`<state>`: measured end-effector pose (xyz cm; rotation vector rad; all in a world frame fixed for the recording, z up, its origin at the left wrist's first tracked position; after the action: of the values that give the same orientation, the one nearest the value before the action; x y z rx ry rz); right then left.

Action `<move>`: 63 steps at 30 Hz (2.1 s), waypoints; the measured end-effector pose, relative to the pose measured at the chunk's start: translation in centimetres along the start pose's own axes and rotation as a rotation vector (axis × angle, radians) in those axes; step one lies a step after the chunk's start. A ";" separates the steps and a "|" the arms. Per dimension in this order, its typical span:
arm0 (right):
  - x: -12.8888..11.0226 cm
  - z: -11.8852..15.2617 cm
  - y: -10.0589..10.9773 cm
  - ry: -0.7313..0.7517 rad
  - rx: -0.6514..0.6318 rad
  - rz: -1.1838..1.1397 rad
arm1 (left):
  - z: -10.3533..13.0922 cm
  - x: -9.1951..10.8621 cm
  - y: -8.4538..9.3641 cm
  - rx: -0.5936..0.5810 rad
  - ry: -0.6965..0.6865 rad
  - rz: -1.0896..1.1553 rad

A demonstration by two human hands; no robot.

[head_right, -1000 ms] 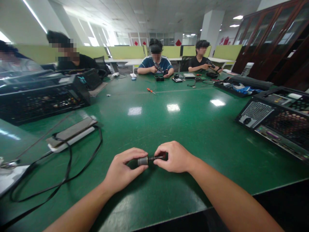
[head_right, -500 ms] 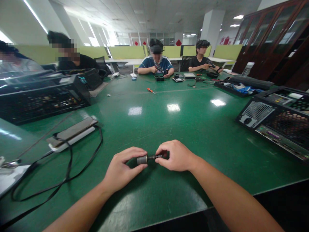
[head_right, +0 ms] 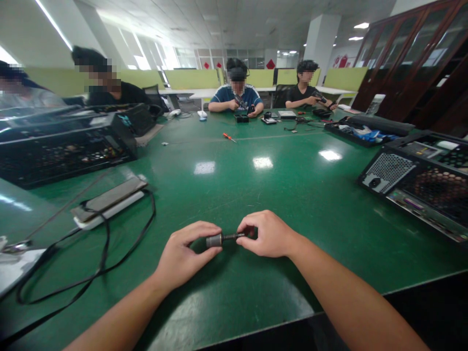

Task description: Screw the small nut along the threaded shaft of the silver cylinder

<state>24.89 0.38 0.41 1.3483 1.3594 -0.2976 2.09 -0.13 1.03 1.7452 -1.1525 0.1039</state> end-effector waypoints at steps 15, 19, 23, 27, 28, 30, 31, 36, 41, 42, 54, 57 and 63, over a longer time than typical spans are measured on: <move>0.4 0.1 0.4 -0.010 0.010 0.006 | -0.1 0.0 0.2 0.025 -0.006 -0.016; 0.4 0.1 0.4 -0.018 0.006 0.001 | 0.0 0.0 0.2 0.021 -0.004 -0.012; 0.3 0.1 0.5 -0.015 0.005 0.003 | 0.0 0.0 0.3 0.015 0.000 -0.008; 0.4 0.1 0.6 -0.012 0.009 0.010 | 0.0 0.0 0.3 0.025 0.000 -0.016; 0.4 0.1 0.6 -0.011 0.011 0.012 | 0.0 0.0 0.3 0.028 -0.002 -0.017; 0.4 0.1 0.7 -0.009 0.010 0.016 | 0.0 0.0 0.4 0.031 -0.008 -0.016; 0.4 0.1 0.7 -0.009 0.010 0.018 | 0.0 0.0 0.4 0.032 -0.010 -0.016; 0.4 0.1 0.9 -0.028 0.005 0.019 | 0.0 0.0 0.4 0.028 0.000 -0.012; 0.2 0.1 1.2 -0.025 -0.002 0.016 | 0.0 0.0 0.4 0.028 0.003 -0.010; 0.2 0.1 1.3 -0.024 -0.003 0.018 | 0.0 0.0 0.4 0.028 0.003 -0.011; 0.2 0.1 1.5 -0.013 -0.020 0.053 | -0.1 -0.1 0.3 0.030 -0.009 -0.008; 0.2 0.2 1.6 -0.018 -0.024 0.060 | -0.1 -0.2 0.2 0.030 -0.006 -0.011; 0.7 0.1 1.8 -0.071 -0.023 0.095 | 0.0 -0.2 0.3 0.030 0.002 -0.008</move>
<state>26.63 1.23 0.76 1.3665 1.2328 -0.2622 1.76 -0.01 1.16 1.7759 -1.1483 0.1187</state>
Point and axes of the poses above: each hand's wrist, its own z-axis away from the middle knuckle, its own y-axis out of the back of the hand, x = y × z, the point moved 2 cm from there along -z, towards the middle knuckle, and after that the axes turned 13 degrees about -z, right-handed, at the moved point
